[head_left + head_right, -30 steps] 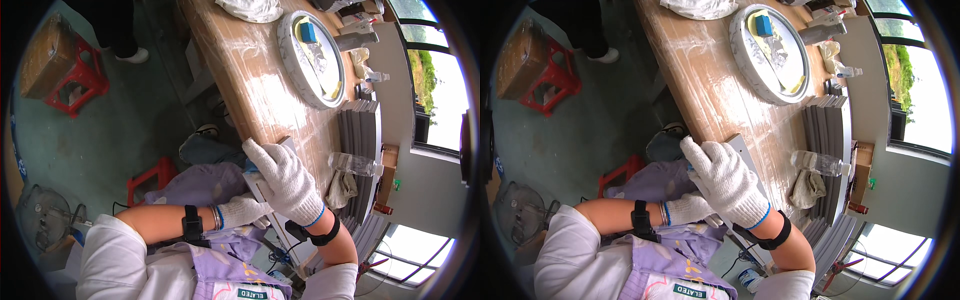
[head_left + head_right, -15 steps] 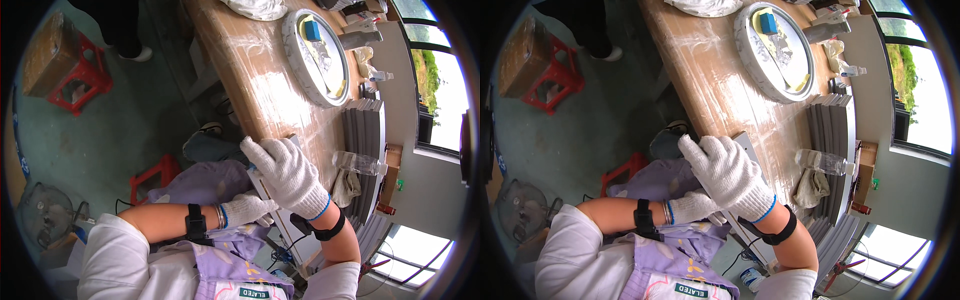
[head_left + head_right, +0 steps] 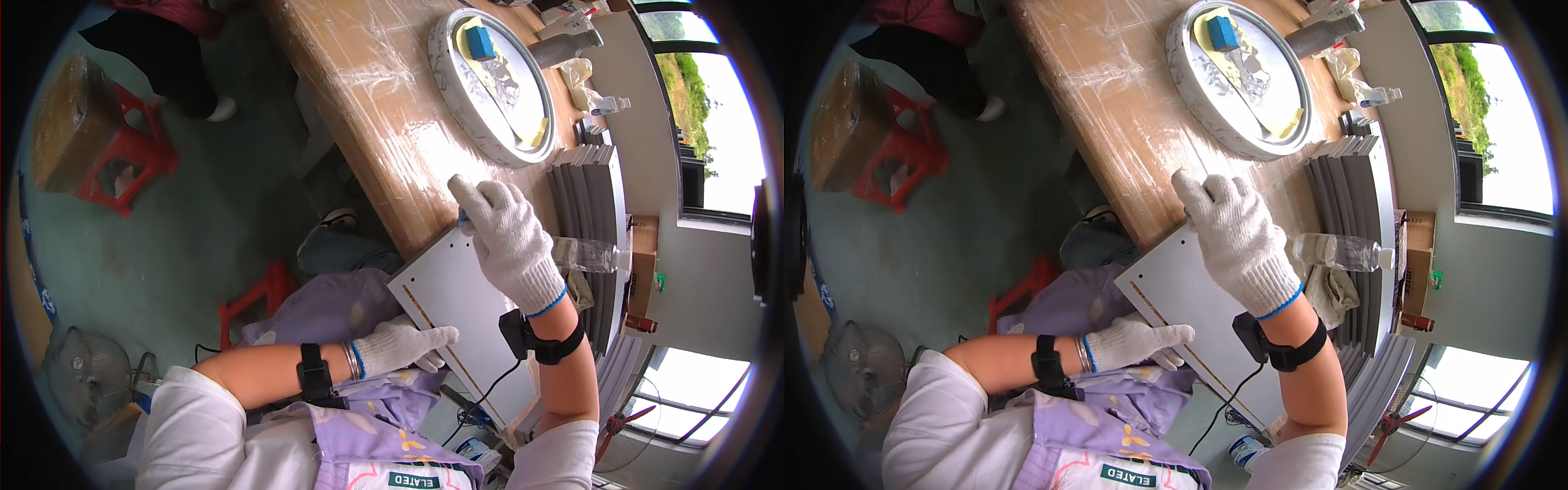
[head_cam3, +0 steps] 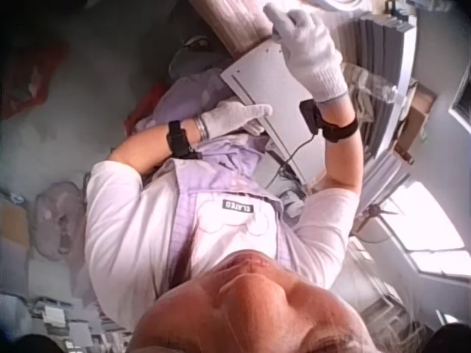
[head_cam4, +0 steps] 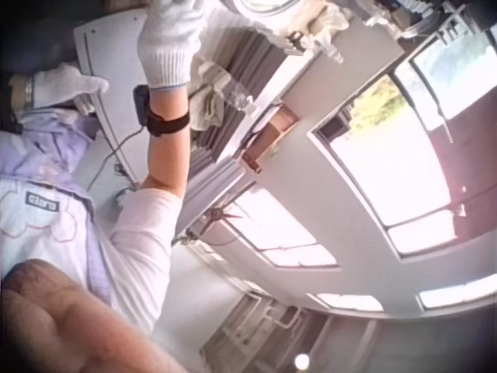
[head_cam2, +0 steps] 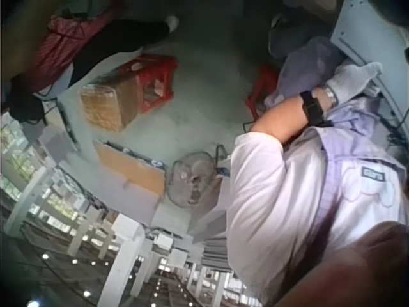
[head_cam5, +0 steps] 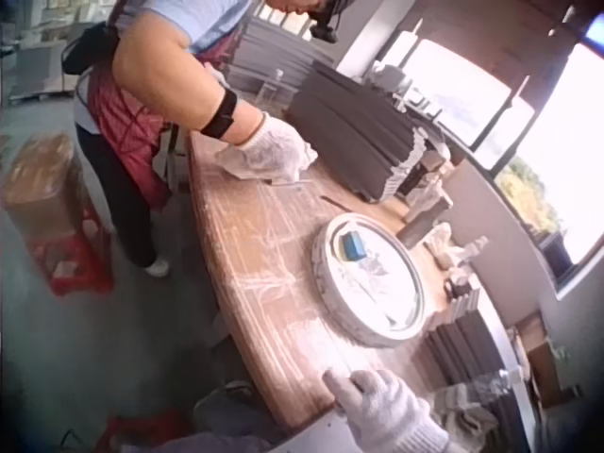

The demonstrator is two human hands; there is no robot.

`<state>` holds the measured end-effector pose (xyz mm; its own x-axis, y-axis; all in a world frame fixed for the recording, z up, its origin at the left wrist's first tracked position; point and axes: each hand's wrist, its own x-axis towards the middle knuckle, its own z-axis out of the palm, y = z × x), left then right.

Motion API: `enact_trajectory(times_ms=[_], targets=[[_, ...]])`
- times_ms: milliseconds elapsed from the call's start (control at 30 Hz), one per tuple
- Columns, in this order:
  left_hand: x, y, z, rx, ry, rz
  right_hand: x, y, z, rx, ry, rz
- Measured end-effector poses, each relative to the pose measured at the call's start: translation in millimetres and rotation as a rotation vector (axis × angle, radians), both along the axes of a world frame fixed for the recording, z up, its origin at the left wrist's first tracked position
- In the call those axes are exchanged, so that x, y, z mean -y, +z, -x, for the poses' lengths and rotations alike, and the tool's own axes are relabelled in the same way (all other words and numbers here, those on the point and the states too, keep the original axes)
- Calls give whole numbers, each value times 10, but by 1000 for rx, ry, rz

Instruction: The person deburrs the edges of a gray metal panel using a small metal tool, then wipes the surface with a cloth. They apply a liquid from a bottle and continue wiping, followed by sanding the edges with a blue block. The person repeats this sequence on a second panel, stacking the finished pieces on the table.

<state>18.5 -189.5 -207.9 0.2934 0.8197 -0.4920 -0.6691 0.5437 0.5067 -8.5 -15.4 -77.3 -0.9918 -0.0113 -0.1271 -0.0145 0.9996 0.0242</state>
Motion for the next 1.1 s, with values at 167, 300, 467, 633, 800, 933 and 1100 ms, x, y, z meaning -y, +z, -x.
enact_trajectory(times_ms=[167,300,467,633,800,933,1100], targets=[[-13,-96,-68,57,95,-7,70,77,-13,-22,-37,308],[8,-184,-182,81,126,-50,-86,18,42,46,-95,87],[11,-90,-39,91,87,-17,-369,42,-147,-130,-381,329],[0,-63,-34,112,87,-11,-330,-116,-372,-147,-436,482],[-12,-4,6,112,71,48,-257,-32,-530,-77,-584,466],[-24,75,32,116,76,44,-199,-172,-447,-192,-693,505],[-17,1,-4,138,97,52,-254,-153,-479,-230,-662,442]])
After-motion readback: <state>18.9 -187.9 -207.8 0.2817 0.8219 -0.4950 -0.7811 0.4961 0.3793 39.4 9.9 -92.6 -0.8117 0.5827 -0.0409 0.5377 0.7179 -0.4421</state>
